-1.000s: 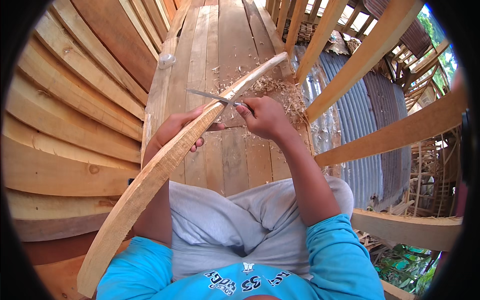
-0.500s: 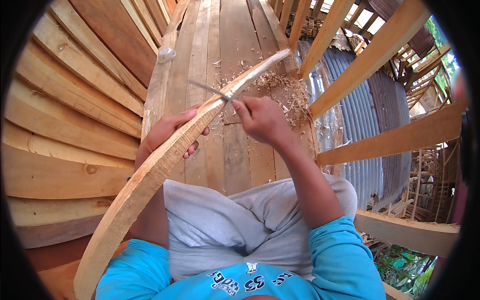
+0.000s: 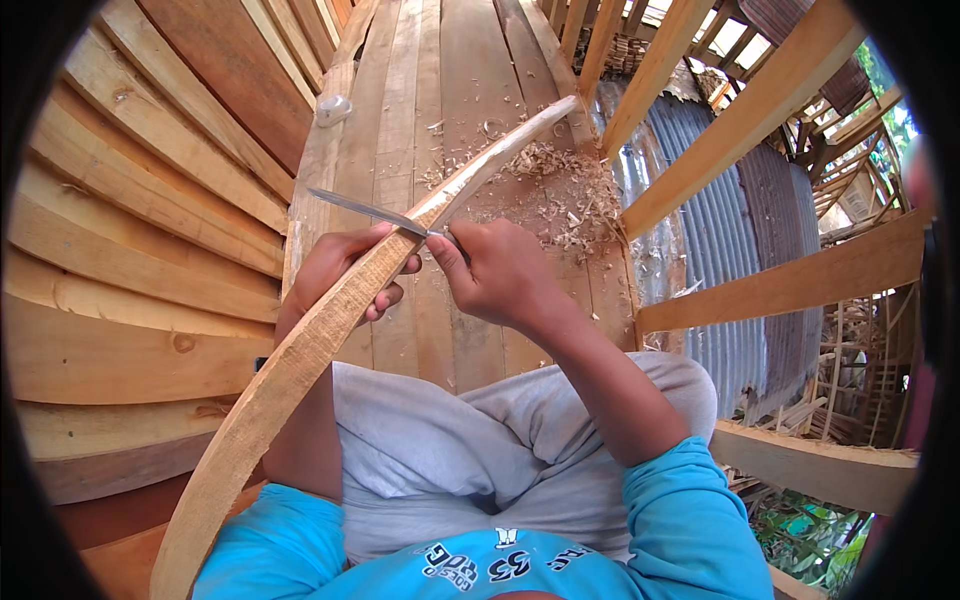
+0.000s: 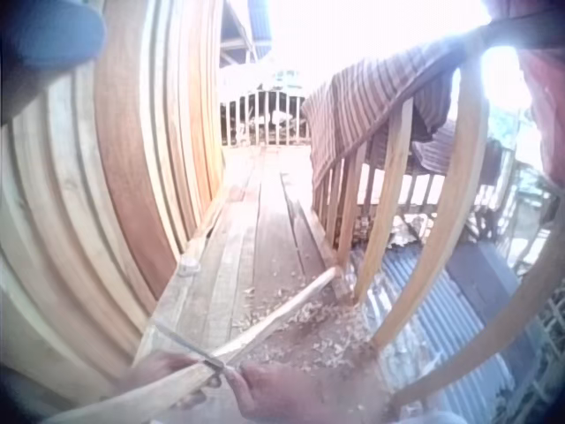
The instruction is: The person sits cross-legged on a wooden floor and uses a knife to carve and shape a curved wooden piece. They repeatedly scrape the surface to remove shavings and refine the curve, occasionally pausing to clear debris from the work area.
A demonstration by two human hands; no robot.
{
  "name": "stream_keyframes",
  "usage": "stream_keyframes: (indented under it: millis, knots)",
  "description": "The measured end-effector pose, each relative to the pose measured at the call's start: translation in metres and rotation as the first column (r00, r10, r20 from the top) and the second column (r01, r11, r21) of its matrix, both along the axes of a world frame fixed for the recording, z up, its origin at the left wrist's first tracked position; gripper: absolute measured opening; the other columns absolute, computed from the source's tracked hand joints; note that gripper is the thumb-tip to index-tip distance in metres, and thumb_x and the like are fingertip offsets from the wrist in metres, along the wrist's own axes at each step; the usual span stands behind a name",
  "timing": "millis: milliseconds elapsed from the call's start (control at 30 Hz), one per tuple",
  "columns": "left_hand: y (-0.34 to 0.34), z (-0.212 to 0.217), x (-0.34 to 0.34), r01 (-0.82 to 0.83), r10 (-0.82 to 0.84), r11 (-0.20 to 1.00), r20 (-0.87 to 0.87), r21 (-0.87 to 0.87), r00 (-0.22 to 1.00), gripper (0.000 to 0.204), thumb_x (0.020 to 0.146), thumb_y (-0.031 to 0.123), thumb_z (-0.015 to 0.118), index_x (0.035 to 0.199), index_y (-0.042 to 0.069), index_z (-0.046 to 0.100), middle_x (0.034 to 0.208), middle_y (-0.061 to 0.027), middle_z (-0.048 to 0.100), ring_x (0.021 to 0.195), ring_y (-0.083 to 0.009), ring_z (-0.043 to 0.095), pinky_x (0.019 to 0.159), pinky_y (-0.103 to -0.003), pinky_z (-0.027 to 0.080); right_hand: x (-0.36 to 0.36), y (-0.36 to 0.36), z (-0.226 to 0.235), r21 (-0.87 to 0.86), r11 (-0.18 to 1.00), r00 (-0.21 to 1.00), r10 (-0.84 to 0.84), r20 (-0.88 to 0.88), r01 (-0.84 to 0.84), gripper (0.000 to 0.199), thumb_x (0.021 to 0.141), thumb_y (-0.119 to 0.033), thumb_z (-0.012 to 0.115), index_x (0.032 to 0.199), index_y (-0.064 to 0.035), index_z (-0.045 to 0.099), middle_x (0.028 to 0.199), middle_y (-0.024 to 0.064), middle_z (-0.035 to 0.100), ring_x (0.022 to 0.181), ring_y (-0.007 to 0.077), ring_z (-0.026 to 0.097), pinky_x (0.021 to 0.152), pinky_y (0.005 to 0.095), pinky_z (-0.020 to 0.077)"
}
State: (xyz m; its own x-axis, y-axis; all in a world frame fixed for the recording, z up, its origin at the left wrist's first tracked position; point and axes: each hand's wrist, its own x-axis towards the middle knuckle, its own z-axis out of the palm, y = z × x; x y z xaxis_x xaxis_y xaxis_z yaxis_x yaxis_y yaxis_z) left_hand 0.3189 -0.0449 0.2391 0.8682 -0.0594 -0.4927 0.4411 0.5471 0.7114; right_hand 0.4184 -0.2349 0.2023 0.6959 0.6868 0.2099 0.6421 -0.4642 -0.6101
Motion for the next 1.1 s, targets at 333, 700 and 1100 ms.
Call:
stream_keyframes:
  millis: [333,700,1100]
  knots:
    - [0.008,-0.013,0.001,0.057,-0.053,0.991,0.039,-0.118,0.998,0.038,0.107,0.023,0.036,0.134,-0.003,0.042,0.087,-0.0128,0.053,0.052,-0.0119,0.057,0.036,-0.02,0.053,0.005,-0.002,0.001,-0.019,0.999,0.998,-0.047,-0.045,0.046,0.046,0.097,-0.038,0.054,0.068,-0.0027,0.062,0.063,0.0218,0.062,0.064,0.0416,0.064,0.06,0.0507,0.0496]
    - [0.005,-0.001,-0.002,0.028,-0.026,0.997,0.033,-0.076,0.999,0.041,0.107,0.027,0.036,0.14,0.002,0.041,0.09,-0.0106,0.052,0.049,-0.009,0.055,0.032,-0.017,0.048,0.038,-0.016,-0.016,0.001,0.999,0.996,-0.054,-0.076,0.054,0.044,0.098,-0.038,0.053,0.072,-0.0036,0.064,0.064,0.021,0.061,0.066,0.0427,0.063,0.061,0.0523,0.0481]
    - [0.008,-0.001,0.001,0.076,-0.076,0.997,-0.018,0.0,0.997,0.044,0.107,0.026,0.032,0.142,0.001,0.036,0.089,-0.0104,0.052,0.048,-0.0111,0.055,0.035,-0.019,0.053,0.007,0.001,-0.006,-0.003,1.0,0.996,-0.022,-0.081,0.022,0.046,0.097,-0.038,0.053,0.069,-0.0032,0.063,0.063,0.0208,0.061,0.064,0.0428,0.062,0.061,0.0516,0.0487]
